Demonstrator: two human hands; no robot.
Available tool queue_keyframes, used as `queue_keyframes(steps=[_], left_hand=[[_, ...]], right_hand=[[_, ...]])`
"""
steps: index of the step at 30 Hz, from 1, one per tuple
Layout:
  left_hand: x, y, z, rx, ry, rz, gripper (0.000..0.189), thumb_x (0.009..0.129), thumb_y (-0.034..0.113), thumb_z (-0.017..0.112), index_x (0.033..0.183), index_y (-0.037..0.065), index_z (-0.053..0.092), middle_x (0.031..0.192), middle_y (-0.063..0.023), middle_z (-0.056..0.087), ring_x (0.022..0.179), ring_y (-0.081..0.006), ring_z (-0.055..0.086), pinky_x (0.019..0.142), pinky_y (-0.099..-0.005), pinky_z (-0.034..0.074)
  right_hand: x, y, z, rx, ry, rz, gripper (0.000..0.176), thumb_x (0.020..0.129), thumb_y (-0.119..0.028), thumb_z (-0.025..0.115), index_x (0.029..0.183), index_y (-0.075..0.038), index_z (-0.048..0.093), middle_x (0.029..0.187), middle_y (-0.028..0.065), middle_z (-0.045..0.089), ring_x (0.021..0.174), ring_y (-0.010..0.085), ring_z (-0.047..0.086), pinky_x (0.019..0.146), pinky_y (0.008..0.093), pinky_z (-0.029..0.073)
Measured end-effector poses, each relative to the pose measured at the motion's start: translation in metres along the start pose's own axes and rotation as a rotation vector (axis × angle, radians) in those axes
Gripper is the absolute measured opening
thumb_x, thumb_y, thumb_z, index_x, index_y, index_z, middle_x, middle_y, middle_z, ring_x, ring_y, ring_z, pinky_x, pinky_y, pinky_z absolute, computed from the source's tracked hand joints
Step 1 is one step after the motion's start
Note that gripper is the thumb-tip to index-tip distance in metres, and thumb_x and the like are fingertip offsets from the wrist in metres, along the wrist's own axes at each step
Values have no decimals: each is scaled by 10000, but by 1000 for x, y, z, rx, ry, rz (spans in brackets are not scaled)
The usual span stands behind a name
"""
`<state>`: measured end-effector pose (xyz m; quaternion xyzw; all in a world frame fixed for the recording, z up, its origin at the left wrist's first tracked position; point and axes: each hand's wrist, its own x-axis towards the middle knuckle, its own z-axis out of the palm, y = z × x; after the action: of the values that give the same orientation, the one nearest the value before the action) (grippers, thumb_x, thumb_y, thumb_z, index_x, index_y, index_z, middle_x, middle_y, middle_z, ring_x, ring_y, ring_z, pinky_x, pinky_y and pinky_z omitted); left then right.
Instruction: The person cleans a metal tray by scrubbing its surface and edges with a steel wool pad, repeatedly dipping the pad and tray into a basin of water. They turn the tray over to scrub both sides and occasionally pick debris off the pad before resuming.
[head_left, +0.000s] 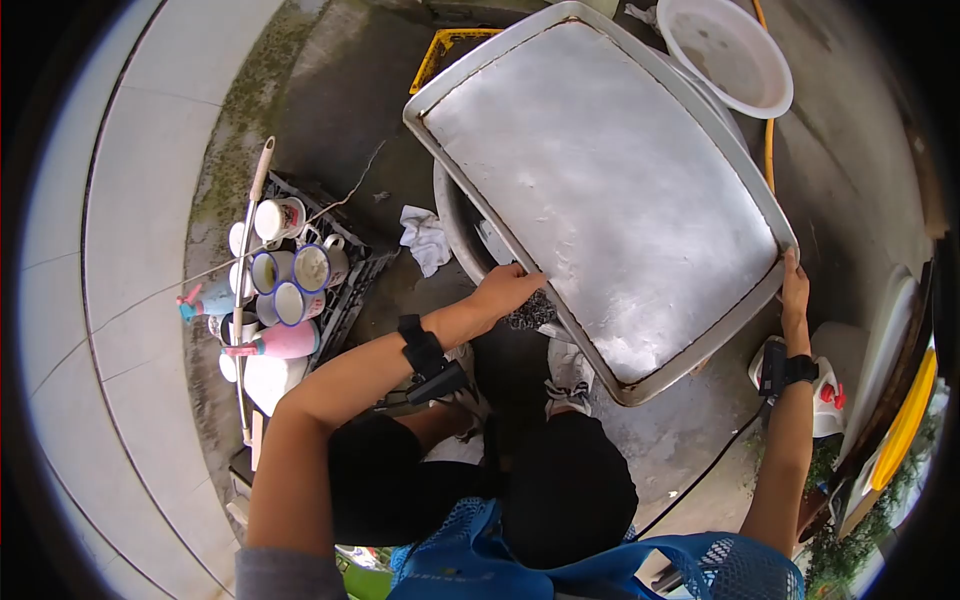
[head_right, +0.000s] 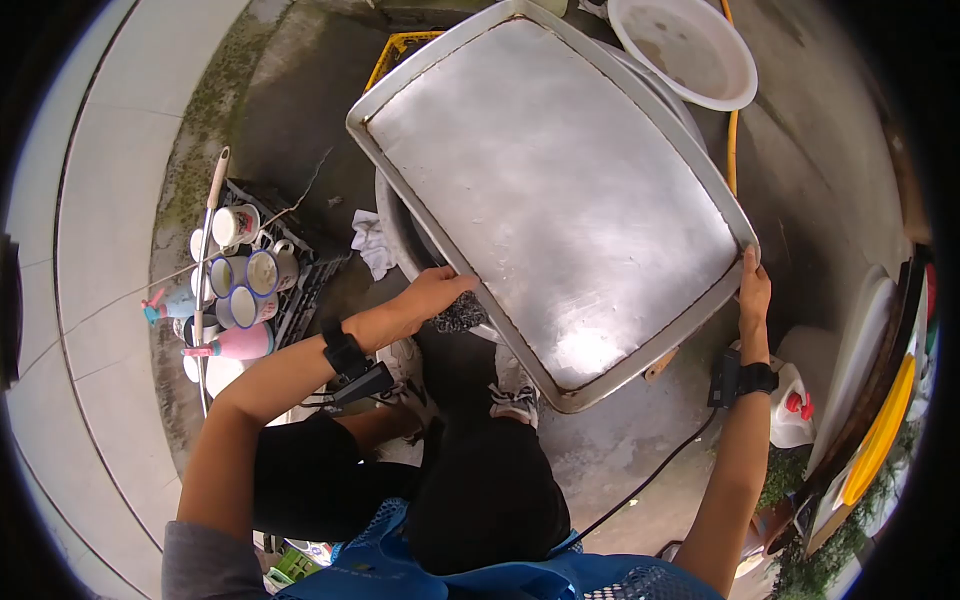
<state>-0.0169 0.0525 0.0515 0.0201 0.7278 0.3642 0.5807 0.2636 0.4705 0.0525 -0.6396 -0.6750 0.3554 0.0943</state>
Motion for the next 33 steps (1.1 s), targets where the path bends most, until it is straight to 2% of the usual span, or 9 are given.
queue_keyframes(steps=[4,6,10,14,18,21,23,24,33], left_hand=[[-24,17,-25,190,-82,12,636,836,545,551,1146,-9,594,1102,-111,607,1024,-190,547,864,-281,425],[-28,25,-50,290,-105,-118,698,823,641,509,1139,26,604,1114,-115,605,1052,-201,544,837,-332,451],[-30,54,-103,-102,-8,-134,392,889,446,548,1045,92,612,916,0,653,828,-88,623,717,-240,512],[-27,96,-137,-300,172,87,314,888,379,582,1050,111,607,937,21,649,843,-70,608,736,-233,497],[7,109,-163,-317,292,249,281,861,329,640,1049,124,602,967,15,642,838,-71,596,760,-244,481],[35,109,-171,-148,471,396,311,827,287,687,1046,86,594,941,6,638,856,-89,598,773,-254,474],[54,106,-176,451,673,606,366,789,249,724,1055,39,586,938,-14,626,900,-112,591,789,-266,467],[61,102,-176,674,809,704,393,742,244,736,1048,41,595,985,-138,606,894,-244,611,787,-327,477],[62,92,-164,1186,476,784,321,787,137,665,1097,105,592,1100,-106,589,1009,-308,566,865,-367,461]], right_hand=[[-34,-10,0,-298,183,-131,608,884,-484,526,1203,34,521,1078,180,614,968,313,584,868,357,433],[-97,-56,12,-437,528,-673,501,900,-341,558,1273,-20,465,1223,186,538,1105,348,522,941,387,402],[-189,-116,63,-126,-4,-812,407,863,-151,610,1235,-36,492,1238,164,518,1144,336,492,975,379,389],[-257,-119,140,-77,-550,-841,598,821,-214,633,1321,0,383,1378,176,374,1258,354,370,1034,404,342],[-277,-98,187,-150,-595,-946,601,834,-184,584,1357,1,353,1420,158,340,1325,323,306,1079,387,289],[-270,-84,197,-277,-503,-1039,534,825,-95,524,1333,7,394,1418,150,353,1331,294,308,1088,376,274],[-268,-81,201,-307,-450,-1088,519,796,-21,474,1311,14,422,1417,142,362,1333,270,312,1092,368,266],[-267,-81,202,-305,-453,-1082,519,796,-21,474,1311,14,422,1417,142,362,1333,270,312,1092,368,266],[-269,-81,204,-230,-427,-1047,479,794,-10,458,1272,15,470,1401,133,393,1316,273,341,1089,369,274]])
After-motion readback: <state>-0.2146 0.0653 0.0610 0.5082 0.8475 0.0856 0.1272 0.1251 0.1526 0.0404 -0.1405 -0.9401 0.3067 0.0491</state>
